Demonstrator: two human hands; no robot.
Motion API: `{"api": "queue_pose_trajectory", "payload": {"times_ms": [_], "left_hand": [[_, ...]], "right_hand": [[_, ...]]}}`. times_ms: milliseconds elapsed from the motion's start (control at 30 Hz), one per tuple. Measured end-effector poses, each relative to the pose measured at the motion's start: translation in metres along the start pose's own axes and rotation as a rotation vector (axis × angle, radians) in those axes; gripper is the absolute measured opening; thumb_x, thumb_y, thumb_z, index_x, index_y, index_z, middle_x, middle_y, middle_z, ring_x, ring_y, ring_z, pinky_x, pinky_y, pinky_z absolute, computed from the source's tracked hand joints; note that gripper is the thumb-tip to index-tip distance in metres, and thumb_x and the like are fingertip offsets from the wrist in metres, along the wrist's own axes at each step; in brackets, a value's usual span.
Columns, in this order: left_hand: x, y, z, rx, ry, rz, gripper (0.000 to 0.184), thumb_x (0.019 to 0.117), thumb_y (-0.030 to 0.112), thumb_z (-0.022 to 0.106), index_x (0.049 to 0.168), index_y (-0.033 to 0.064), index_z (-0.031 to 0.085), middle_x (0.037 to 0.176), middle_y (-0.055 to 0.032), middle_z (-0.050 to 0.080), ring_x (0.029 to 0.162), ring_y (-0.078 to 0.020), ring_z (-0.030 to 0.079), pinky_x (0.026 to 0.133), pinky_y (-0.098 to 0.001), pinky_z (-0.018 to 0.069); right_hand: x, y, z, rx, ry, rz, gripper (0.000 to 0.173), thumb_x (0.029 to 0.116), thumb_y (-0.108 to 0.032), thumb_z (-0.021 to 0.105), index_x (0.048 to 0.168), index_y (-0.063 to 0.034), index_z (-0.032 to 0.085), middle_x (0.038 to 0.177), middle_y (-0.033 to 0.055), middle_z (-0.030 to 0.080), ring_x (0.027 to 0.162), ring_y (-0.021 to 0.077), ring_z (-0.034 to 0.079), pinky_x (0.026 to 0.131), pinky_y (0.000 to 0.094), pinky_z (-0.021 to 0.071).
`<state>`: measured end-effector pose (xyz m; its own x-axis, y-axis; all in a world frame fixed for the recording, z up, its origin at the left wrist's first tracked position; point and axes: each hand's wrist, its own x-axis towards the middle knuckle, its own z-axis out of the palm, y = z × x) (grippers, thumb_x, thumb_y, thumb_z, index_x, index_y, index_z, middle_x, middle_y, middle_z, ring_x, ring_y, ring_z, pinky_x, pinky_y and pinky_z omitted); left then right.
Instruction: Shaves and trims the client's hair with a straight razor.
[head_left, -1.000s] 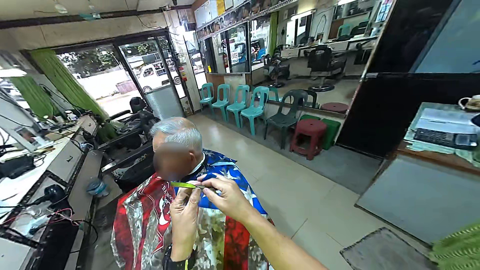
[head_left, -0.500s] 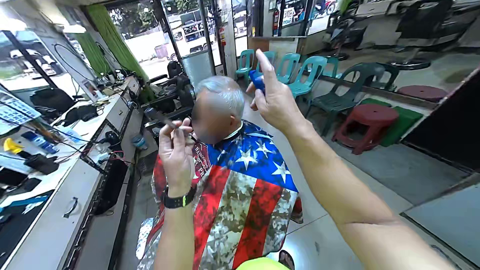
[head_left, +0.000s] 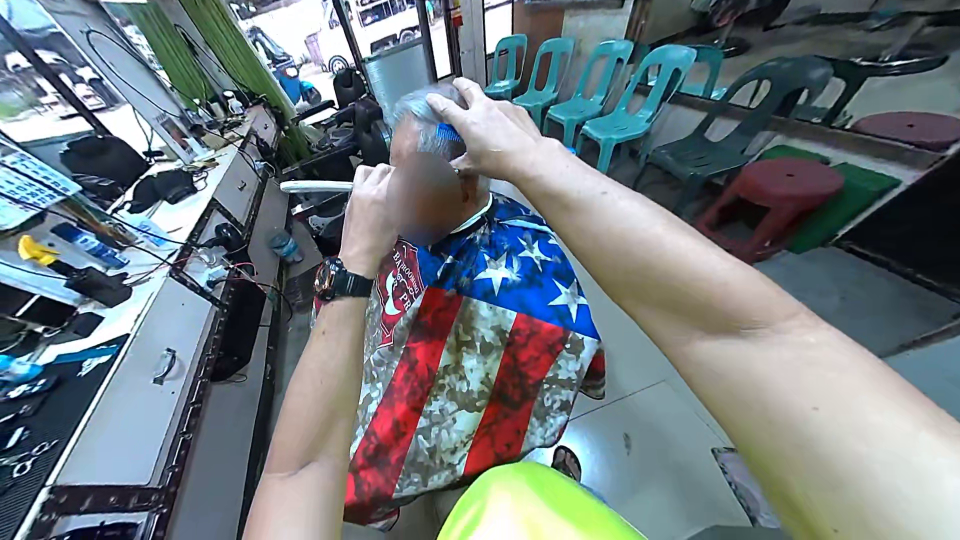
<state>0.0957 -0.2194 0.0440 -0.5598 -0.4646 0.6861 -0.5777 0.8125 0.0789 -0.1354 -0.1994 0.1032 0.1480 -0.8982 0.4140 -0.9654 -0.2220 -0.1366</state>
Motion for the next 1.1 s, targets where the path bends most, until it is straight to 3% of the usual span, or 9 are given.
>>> {"api": "queue_pose_trajectory", "payload": {"times_ms": [133,400,667,1100], "left_hand": [[0.000,-0.008,0.004,0.013,-0.028,0.027,0.028,0.1029,0.005,0.051,0.120,0.0123,0.072,0.122,-0.0054,0.071,0.118,-0.0275,0.060,0.104,-0.0420,0.0466],[0.002,-0.011,0.013,0.051,-0.024,0.034,0.030,0.1035,0.005,0.048,0.120,0.0146,0.072,0.128,-0.0010,0.070,0.121,-0.0257,0.060,0.104,-0.0416,0.0463],[0.003,-0.011,0.017,0.074,-0.023,0.009,0.030,0.1045,0.008,0.047,0.120,0.0159,0.072,0.129,0.0008,0.070,0.122,-0.0239,0.059,0.104,-0.0411,0.0446],[0.004,-0.014,0.020,0.087,-0.035,0.008,0.031,0.1047,0.008,0.046,0.121,0.0166,0.071,0.131,0.0020,0.069,0.125,-0.0233,0.057,0.106,-0.0408,0.0432]], "right_hand": [[0.003,0.006,0.001,-0.015,-0.020,-0.025,0.092,0.0832,-0.041,0.083,0.161,-0.0266,0.035,0.164,0.0201,0.031,0.112,0.0480,0.063,0.086,0.0686,0.0515],[0.004,0.006,0.001,-0.049,-0.058,-0.014,0.095,0.0827,-0.040,0.082,0.162,-0.0268,0.032,0.164,0.0212,0.029,0.116,0.0489,0.060,0.089,0.0685,0.0496],[0.009,0.010,0.006,-0.048,-0.037,-0.065,0.092,0.0820,-0.041,0.081,0.161,-0.0250,0.035,0.144,0.0216,0.054,0.126,0.0433,0.057,0.098,0.0673,0.0461],[0.010,0.012,0.007,-0.008,-0.079,-0.034,0.085,0.0838,-0.041,0.080,0.157,-0.0259,0.040,0.133,0.0162,0.064,0.124,0.0398,0.060,0.098,0.0682,0.0456]]}}
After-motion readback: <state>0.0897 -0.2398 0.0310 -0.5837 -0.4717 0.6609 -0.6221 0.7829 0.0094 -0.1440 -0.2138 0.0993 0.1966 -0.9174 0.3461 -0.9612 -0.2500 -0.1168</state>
